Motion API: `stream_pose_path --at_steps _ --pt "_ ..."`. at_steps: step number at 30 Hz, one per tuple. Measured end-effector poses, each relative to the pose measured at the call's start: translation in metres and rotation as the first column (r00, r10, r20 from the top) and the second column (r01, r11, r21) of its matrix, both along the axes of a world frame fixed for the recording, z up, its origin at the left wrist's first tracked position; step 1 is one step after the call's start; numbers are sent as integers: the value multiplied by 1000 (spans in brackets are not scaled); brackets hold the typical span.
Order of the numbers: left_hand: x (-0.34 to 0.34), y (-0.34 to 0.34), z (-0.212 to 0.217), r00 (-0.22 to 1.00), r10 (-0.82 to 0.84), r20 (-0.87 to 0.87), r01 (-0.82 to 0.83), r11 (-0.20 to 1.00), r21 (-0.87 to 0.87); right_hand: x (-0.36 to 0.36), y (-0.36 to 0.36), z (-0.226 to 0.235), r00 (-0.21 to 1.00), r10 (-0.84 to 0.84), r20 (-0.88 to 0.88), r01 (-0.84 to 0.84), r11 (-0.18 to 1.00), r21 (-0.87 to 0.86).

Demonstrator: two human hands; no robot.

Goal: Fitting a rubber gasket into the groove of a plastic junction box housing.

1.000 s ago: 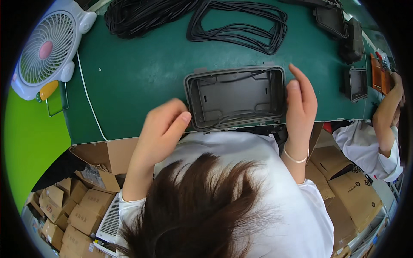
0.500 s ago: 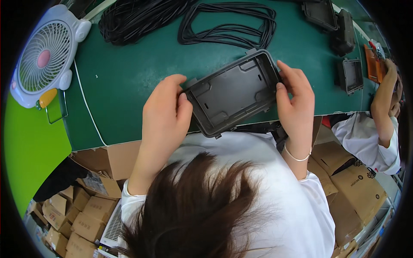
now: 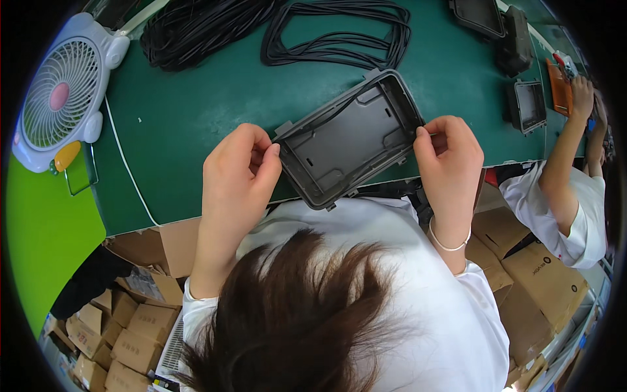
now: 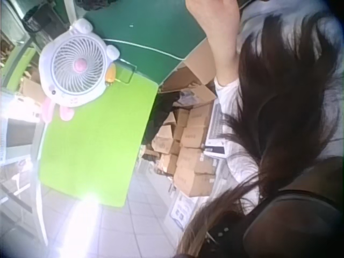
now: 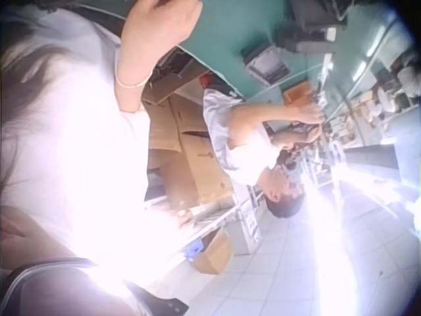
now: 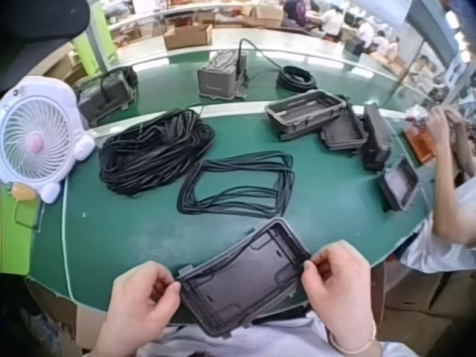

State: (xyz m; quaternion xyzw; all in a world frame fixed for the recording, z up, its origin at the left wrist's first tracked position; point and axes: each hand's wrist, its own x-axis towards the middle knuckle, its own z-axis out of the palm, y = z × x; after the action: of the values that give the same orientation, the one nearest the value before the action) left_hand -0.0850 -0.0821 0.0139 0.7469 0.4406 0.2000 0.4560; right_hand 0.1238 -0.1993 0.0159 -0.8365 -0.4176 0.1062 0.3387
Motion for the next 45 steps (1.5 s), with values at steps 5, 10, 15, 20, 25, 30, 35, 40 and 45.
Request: stream_pose_path --at_steps 5,10,15,20,25,30,35,40,45 --pt "2 -1 -4 994 -34 -106 52 985 167 7 2 -4 993 37 113 -33 999 -36" --pt "5 -5 -7 997 29 -71 -17 987 161 18 0 -9 991 -6 -136 5 1000 -10" --pt "4 -1 -6 998 50 -37 -50 999 -7 25 -1 -8 956 30 -292 -38 999 -24" --pt "-1 7 -6 992 -69 -102 61 995 -82 28 0 -4 969 84 -232 -105 991 -81" --pt "-8 18 -16 991 -132 8 125 920 -371 42 -7 -17 634 120 -764 -76 993 93" --pt "-11 18 -23 979 -120 162 189 825 -532 34 -13 -23 423 85 -902 53 992 118" --pt "-13 13 -28 965 -41 260 176 833 -524 51 -7 -25 566 105 -818 -119 992 45" --pt "-12 -1 -31 967 6 255 112 888 -447 34 31 -37 907 247 -342 -207 967 148" --pt "-14 0 -34 975 -14 220 107 902 -419 37 26 -46 814 168 -555 -64 977 201"
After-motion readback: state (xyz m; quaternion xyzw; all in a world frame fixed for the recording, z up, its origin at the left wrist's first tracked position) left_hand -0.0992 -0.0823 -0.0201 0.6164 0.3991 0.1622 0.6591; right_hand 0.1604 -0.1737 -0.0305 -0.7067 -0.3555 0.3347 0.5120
